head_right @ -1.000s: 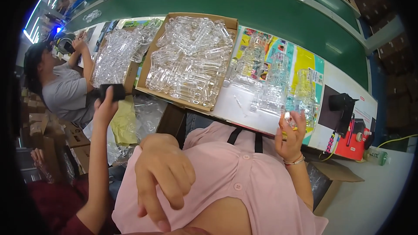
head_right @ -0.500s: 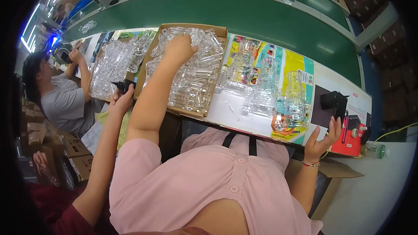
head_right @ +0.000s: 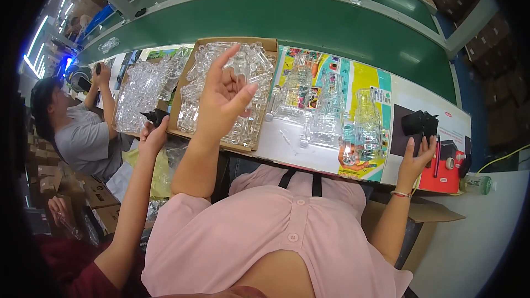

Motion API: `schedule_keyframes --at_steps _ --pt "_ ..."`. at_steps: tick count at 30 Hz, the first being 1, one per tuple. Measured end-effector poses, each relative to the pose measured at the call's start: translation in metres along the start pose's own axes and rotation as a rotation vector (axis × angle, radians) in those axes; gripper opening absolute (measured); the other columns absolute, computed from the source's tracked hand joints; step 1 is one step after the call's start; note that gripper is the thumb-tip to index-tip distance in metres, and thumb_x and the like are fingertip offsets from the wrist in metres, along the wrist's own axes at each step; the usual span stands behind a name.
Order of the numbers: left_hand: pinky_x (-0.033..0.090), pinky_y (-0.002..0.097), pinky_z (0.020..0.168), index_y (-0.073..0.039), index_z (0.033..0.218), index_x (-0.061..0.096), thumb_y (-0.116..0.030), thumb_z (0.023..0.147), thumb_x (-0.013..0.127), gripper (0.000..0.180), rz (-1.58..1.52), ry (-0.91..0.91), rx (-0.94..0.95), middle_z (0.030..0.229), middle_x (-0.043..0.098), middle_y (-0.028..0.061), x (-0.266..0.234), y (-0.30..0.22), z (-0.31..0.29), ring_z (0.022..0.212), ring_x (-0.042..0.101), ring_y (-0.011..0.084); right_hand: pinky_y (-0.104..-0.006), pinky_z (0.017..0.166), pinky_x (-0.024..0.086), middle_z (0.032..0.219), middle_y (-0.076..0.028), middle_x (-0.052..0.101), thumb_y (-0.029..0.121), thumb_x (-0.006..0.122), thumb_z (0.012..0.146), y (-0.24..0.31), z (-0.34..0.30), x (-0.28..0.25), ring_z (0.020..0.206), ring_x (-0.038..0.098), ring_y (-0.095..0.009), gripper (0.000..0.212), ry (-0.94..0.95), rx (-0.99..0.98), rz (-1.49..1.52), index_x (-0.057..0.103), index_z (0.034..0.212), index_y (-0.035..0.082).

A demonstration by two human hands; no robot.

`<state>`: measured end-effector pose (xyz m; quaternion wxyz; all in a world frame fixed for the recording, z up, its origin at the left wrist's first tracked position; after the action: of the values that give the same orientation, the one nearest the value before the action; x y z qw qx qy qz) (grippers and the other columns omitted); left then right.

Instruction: Assembling and cleaning clear plastic mugs at a manufacturing station using a handheld air blower and manual assembly of handles/bases.

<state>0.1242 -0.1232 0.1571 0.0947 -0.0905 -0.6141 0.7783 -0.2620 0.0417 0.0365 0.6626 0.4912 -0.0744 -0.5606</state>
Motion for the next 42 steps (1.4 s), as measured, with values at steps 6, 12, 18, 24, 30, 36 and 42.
schedule_keyframes --at_steps 6,12,18,24,30,36,42 --pt "0.036 0.0162 0.054 -0.006 0.123 0.032 0.002 0.074 0.061 0.057 -0.123 0.058 0.077 0.082 0.053 0.0041 0.018 -0.004 -0.022 0.063 0.046 0.0037 -0.0339 0.100 0.030 0.125 -0.019 0.040 0.011 0.064 0.079 -0.024 0.019 0.029 0.115 0.042 -0.025 0.067 -0.003 0.159 0.254 0.023 0.131 -0.001" --pt "0.036 0.0172 0.055 -0.006 0.119 0.031 -0.001 0.081 0.057 0.046 -0.223 0.144 0.032 0.085 0.055 0.0041 0.031 -0.008 -0.035 0.065 0.046 0.0030 -0.0305 0.088 0.041 0.105 -0.013 0.057 0.018 0.066 0.079 -0.057 0.035 0.042 0.097 0.056 -0.020 0.045 0.045 0.190 0.106 0.047 0.114 -0.003" --pt "0.038 0.0172 0.057 -0.007 0.115 0.033 -0.004 0.086 0.053 0.035 -0.270 0.205 -0.024 0.086 0.055 0.0045 0.035 0.009 -0.045 0.070 0.048 0.0031 -0.0303 0.085 0.043 0.102 -0.013 0.059 0.017 0.061 0.082 -0.039 0.034 0.037 0.096 0.057 -0.020 0.035 0.002 0.160 -0.043 0.050 0.109 -0.003" --pt "0.042 0.0173 0.062 -0.007 0.112 0.034 -0.001 0.082 0.057 0.039 -0.350 0.241 -0.114 0.086 0.054 0.0043 0.045 0.006 -0.045 0.074 0.051 0.0039 -0.0294 0.079 0.048 0.100 -0.014 0.056 0.011 0.049 0.089 0.025 0.027 -0.002 0.089 0.059 -0.022 0.042 0.086 0.122 0.514 0.030 0.124 0.000" --pt "0.043 0.0178 0.063 -0.008 0.114 0.035 0.000 0.080 0.061 0.044 -0.419 0.257 -0.152 0.089 0.053 0.0040 0.053 0.003 -0.041 0.076 0.051 0.0046 -0.0307 0.075 0.047 0.096 -0.013 0.055 0.008 0.053 0.083 0.077 0.006 -0.022 0.082 0.059 -0.020 0.046 0.358 0.062 0.501 0.032 0.123 0.000" --pt "0.044 0.0191 0.064 -0.007 0.117 0.037 -0.006 0.084 0.058 0.040 -0.390 0.320 -0.235 0.092 0.052 0.0047 0.055 0.002 -0.043 0.075 0.052 0.0066 -0.0292 0.069 0.050 0.099 -0.012 0.055 0.010 0.063 0.075 0.083 -0.008 -0.023 0.077 0.060 -0.021 0.050 0.488 -0.028 0.600 0.039 0.118 0.000" --pt "0.049 0.0245 0.073 -0.003 0.113 0.039 -0.010 0.087 0.053 0.030 -0.473 0.392 -0.230 0.102 0.051 0.0099 0.062 0.005 -0.050 0.083 0.057 0.0135 -0.0234 0.064 0.049 0.094 -0.009 0.054 0.025 0.073 0.069 0.104 0.003 -0.027 0.074 0.058 -0.017 0.060 0.536 0.185 0.704 0.041 0.114 0.002"
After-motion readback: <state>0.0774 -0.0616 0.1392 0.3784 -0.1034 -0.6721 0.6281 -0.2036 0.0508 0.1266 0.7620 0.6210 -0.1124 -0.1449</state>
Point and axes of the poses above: each hand's wrist, its own z-axis towards the middle knuckle, its own x-axis out of the palm, y = z × x, the point moved 2 cm from there along z, towards the middle knuckle
